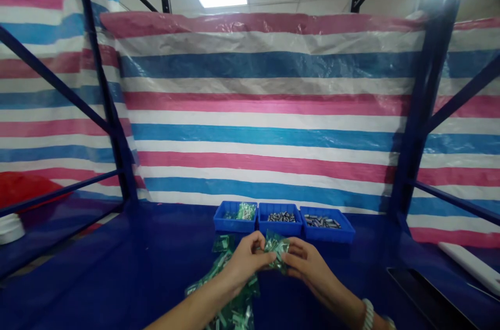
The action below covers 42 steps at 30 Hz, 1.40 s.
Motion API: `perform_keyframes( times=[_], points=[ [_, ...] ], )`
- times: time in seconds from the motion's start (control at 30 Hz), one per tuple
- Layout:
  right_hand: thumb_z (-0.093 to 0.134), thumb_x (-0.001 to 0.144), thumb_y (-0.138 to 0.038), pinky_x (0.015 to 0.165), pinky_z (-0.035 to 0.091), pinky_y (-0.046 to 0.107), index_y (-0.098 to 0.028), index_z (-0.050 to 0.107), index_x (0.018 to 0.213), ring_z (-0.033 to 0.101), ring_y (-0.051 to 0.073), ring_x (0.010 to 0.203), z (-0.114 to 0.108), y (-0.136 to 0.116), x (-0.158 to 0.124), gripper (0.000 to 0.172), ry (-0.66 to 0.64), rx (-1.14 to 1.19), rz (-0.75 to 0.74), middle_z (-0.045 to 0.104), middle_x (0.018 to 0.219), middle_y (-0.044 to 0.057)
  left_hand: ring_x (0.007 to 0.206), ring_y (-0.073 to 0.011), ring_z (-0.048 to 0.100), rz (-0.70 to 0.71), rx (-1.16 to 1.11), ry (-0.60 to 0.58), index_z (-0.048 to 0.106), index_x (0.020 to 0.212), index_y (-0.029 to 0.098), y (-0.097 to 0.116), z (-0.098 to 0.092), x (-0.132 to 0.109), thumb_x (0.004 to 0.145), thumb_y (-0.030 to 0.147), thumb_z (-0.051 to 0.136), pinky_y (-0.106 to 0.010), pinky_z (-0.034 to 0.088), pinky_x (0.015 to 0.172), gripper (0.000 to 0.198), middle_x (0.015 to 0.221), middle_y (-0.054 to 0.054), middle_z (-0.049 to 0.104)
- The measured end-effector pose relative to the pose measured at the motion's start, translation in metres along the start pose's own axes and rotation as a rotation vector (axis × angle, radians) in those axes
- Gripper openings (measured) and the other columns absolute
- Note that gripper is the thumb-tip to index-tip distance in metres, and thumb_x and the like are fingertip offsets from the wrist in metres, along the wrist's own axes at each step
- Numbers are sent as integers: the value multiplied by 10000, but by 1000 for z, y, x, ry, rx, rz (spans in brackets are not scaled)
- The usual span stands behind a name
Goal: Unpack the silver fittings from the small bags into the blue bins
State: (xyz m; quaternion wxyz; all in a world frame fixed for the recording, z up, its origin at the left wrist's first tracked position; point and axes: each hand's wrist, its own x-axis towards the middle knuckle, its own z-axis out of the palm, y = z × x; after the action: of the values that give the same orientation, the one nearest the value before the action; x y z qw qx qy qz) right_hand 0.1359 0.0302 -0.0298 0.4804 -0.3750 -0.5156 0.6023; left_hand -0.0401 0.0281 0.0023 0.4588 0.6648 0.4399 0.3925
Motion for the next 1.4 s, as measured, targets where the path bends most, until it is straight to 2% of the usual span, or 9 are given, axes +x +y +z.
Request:
perform_keyframes(
  times=[0.13, 0.3, 0.4, 0.5, 0.63, 0.83, 0.97, 1.13, 1.4],
  points=[
    [791, 650, -413, 579, 469, 238, -128, 638, 774, 584, 128, 596, -2, -1, 0, 347, -18, -98, -80, 604, 650, -3, 537, -82, 440, -131, -413, 53, 370, 689, 212, -7, 8, -4, 627, 374, 754, -245, 461, 577, 422, 594, 87, 429],
    [743, 711, -341, 571, 494, 260, -159, 607, 817, 593, 150, 599, -3, -10, 0, 251, -54, -221, -193, 579, 635, -16, 499, -86, 459, -60, -314, 102, 499, 802, 199, 3, -2, -7, 661, 341, 751, -220, 415, 522, 322, 562, 81, 476],
    [643, 793, -206, 708, 521, 345, -200, 589, 808, 628, 199, 764, -2, -25, -10, 56, 17, -501, -574, 629, 780, 28, 657, -157, 596, 285, -32, 129, 548, 887, 222, 18, -13, -15, 734, 194, 671, -302, 486, 656, 198, 713, 6, 639],
    [543, 827, -58, 840, 481, 427, -237, 609, 833, 606, 228, 925, -4, -38, -24, 192, 55, -883, -1048, 660, 929, 53, 892, -221, 616, 764, 408, 130, 620, 811, 245, 24, -24, -27, 796, 78, 540, -392, 486, 814, 186, 912, -47, 705],
    [568, 825, -21, 876, 471, 451, -264, 606, 1000, 591, 244, 993, -6, -42, -35, 303, -1, -1132, -1288, 687, 1013, 58, 973, -253, 604, 1034, 771, 51, 657, 930, 263, 17, -28, -37, 821, 68, 512, -430, 481, 851, 266, 1024, -53, 720],
    [498, 867, -67, 767, 523, 350, -259, 522, 1126, 624, 208, 862, 4, -33, -28, 324, 2, -919, -1076, 666, 885, 47, 778, -181, 648, 751, 515, 241, 628, 891, 224, 17, -34, -34, 849, 178, 584, -303, 520, 720, 76, 830, -32, 713],
    [464, 903, -167, 806, 517, 329, -229, 527, 1148, 641, 205, 850, 6, -24, -23, 260, 117, -801, -877, 665, 890, 63, 888, -196, 635, 408, 695, 436, 606, 1020, 210, 27, -90, 9, 907, 288, 473, -330, 503, 817, 191, 973, -48, 687],
    [480, 913, -264, 758, 518, 302, -207, 562, 1075, 648, 206, 806, 0, -16, -16, 191, 112, -715, -670, 669, 856, 61, 879, -205, 623, 216, 876, 324, 628, 993, 170, 12, -151, 76, 892, 232, 541, -379, 495, 831, 147, 876, -44, 680],
    [460, 862, -135, 848, 502, 350, -217, 535, 1177, 618, 211, 931, 4, -4, -8, 334, -90, -886, -600, 653, 999, 72, 1010, -229, 605, 47, 1099, 159, 576, 1149, 158, -28, -142, 98, 912, 290, 569, -437, 514, 853, 271, 1179, -88, 595]
  ],
)
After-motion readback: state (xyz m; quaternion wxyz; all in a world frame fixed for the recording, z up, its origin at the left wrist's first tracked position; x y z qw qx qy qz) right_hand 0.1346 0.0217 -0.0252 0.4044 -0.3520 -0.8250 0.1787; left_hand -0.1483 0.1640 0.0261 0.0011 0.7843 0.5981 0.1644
